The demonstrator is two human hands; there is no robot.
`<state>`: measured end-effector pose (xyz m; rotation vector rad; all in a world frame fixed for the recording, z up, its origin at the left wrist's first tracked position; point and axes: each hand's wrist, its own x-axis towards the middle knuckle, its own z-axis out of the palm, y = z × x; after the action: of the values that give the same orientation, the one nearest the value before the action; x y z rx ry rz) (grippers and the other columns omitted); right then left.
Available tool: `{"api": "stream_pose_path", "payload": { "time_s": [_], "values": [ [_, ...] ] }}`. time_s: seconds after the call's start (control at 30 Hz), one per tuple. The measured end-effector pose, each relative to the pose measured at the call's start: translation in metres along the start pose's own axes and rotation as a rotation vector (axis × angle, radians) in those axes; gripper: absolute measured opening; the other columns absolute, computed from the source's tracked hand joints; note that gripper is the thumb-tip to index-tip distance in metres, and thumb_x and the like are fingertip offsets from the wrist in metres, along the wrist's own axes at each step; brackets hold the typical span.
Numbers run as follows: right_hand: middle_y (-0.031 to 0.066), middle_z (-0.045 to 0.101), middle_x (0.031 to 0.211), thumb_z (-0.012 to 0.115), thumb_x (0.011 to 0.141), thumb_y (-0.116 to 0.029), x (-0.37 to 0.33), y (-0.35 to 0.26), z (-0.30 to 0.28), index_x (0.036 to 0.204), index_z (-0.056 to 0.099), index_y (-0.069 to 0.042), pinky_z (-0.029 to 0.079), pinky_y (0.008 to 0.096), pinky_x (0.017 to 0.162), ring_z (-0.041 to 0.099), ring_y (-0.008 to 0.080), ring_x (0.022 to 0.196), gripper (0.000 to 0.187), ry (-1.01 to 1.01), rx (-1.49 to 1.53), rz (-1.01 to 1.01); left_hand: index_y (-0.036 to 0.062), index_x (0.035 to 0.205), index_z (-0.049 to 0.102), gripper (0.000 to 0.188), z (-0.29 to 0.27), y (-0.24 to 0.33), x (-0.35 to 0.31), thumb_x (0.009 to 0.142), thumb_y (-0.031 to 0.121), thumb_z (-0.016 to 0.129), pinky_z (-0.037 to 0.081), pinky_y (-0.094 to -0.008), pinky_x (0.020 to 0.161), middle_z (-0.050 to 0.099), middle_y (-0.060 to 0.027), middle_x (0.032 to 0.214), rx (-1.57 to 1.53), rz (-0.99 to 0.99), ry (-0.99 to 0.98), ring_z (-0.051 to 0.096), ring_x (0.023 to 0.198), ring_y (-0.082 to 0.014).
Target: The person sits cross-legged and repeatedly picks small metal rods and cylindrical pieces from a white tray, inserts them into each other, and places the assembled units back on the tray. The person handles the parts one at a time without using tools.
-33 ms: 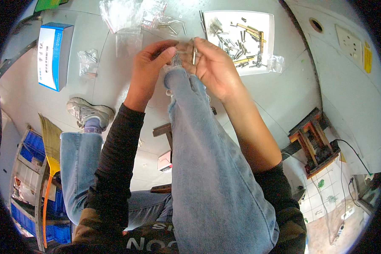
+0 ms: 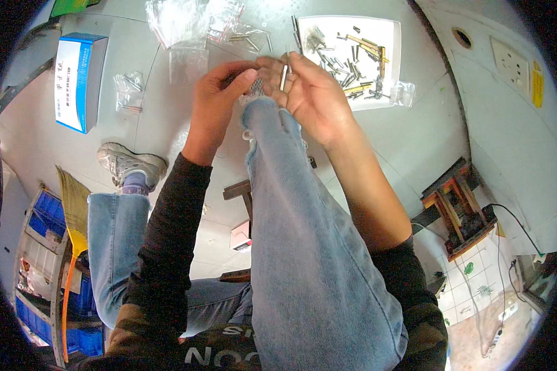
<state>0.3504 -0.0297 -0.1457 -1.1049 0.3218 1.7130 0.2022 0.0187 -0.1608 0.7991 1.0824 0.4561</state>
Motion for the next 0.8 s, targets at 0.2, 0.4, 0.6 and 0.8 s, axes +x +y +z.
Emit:
{"api": "stream_pose_path", "payload": {
  "time_s": [0.2, 0.4, 0.6, 0.8],
  "values": [
    [0.0241, 0.044, 0.12, 0.035, 0.092, -0.02, 0.002, -0.002, 0.011, 0.095, 0.047, 0.002, 0.039, 0.0384, 0.09, 0.045, 0.0289, 0.112, 0.026, -0.104, 0.21, -0.087, 0.0017, 0.084, 0.06, 0.017, 0.015, 0.007, -0.003, 0.073, 0.012, 0.067, 0.041, -0.0211, 0.058, 0.057, -0.0007, 0.075, 0.273, 0.21, 0.216, 0.049, 0.065, -0.0068],
    [0.0234, 0.04, 0.123, 0.035, 0.093, -0.018, -0.004, 0.001, 0.02, 0.091, 0.049, 0.002, 0.042, 0.0348, 0.086, 0.048, 0.025, 0.104, 0.024, -0.166, 0.208, -0.148, 0.0025, 0.08, 0.059, 0.018, 0.025, 0.009, 0.003, 0.067, 0.009, 0.069, 0.039, -0.0211, 0.053, 0.055, -0.0024, 0.071, 0.625, 0.411, 0.201, 0.046, 0.057, -0.009],
    [0.0084, 0.06, 0.087, 0.058, 0.08, -0.011, -0.028, -0.025, 0.023, 0.091, 0.056, 0.0, 0.044, 0.0258, 0.073, 0.057, 0.0157, 0.079, 0.016, 0.25, -0.842, -0.684, 0.0023, 0.084, 0.059, 0.014, 0.023, 0.016, -0.006, 0.073, 0.007, 0.064, 0.041, -0.0224, 0.058, 0.056, -0.0029, 0.077, 0.386, 0.313, 0.091, 0.05, 0.064, -0.0102],
    [-0.0014, 0.053, 0.072, 0.065, 0.074, -0.009, -0.038, -0.029, 0.024, 0.08, 0.061, -0.002, 0.032, 0.0179, 0.053, 0.041, 0.0043, 0.06, 0.009, 0.151, -1.095, -0.769, 0.0033, 0.086, 0.059, 0.013, 0.014, 0.021, -0.007, 0.073, 0.004, 0.062, 0.039, -0.0218, 0.057, 0.055, -0.0024, 0.074, 0.35, 0.35, 0.047, 0.046, 0.062, -0.0095]
  ]
}}
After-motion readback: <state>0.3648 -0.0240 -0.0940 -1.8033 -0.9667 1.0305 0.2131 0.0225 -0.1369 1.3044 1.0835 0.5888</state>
